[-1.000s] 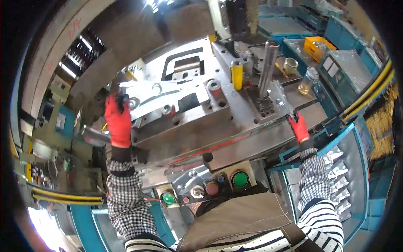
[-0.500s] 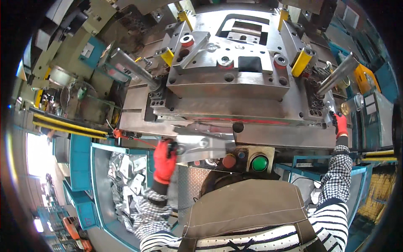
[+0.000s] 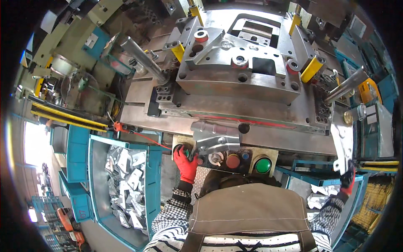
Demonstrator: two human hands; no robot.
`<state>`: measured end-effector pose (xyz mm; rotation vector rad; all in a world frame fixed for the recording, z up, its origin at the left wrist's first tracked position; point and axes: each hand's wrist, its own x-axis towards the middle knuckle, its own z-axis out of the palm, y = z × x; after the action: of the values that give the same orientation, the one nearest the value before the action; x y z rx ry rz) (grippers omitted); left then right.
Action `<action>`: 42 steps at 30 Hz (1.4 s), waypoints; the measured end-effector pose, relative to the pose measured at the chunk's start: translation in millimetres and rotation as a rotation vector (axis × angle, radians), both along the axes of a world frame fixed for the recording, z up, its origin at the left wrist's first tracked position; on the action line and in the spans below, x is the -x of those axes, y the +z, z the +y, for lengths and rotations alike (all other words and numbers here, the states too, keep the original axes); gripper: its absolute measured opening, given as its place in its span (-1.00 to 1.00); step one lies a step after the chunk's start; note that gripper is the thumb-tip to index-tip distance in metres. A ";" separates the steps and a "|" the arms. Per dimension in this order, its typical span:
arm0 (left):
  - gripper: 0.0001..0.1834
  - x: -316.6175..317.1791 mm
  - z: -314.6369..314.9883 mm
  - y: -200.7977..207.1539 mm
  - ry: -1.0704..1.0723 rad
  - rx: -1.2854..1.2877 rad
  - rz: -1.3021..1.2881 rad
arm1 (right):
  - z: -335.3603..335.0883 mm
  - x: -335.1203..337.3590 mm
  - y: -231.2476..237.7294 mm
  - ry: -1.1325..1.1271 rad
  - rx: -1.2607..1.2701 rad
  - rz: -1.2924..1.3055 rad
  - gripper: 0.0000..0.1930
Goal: Operator places metal parts into an industrial press machine and activates it using safety buttons.
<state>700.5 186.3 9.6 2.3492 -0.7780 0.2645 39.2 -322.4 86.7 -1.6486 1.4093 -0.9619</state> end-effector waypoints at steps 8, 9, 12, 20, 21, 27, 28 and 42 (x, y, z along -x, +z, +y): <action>-0.38 -37.2 -5.7 -49.1 -0.190 -0.030 0.139 | 94.3 -182.5 94.0 0.377 0.020 -0.329 -0.48; -0.40 -37.5 -9.6 -49.0 -0.190 -0.012 0.148 | 92.0 -220.9 108.3 0.461 0.035 -0.366 -0.48; -0.42 -34.7 -16.8 -33.3 -0.190 0.044 0.217 | 59.3 -343.3 148.6 0.734 0.042 -0.413 -0.55; -0.42 -31.6 37.3 7.3 -0.074 0.205 0.281 | -78.8 -561.8 233.1 1.077 -0.241 -0.152 -0.65; -0.44 -29.8 46.3 8.9 -0.042 0.254 0.309 | -112.3 -578.4 214.6 1.077 -0.281 -0.114 -0.64; -0.50 -27.1 93.4 11.5 0.143 0.446 0.388 | -215.9 -615.4 151.7 1.309 0.346 0.450 -0.54; -0.50 -25.1 114.7 12.5 0.207 0.431 0.369 | -193.0 -650.4 139.5 1.275 -0.022 0.405 -0.54; 0.04 -91.9 101.1 -54.4 0.015 0.238 0.389 | 98.3 -504.8 185.7 1.204 0.224 0.092 -0.13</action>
<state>792.4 287.4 -44.8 2.0905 -0.5090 -0.0901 544.0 -224.1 272.5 -2.2311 0.1567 -0.3133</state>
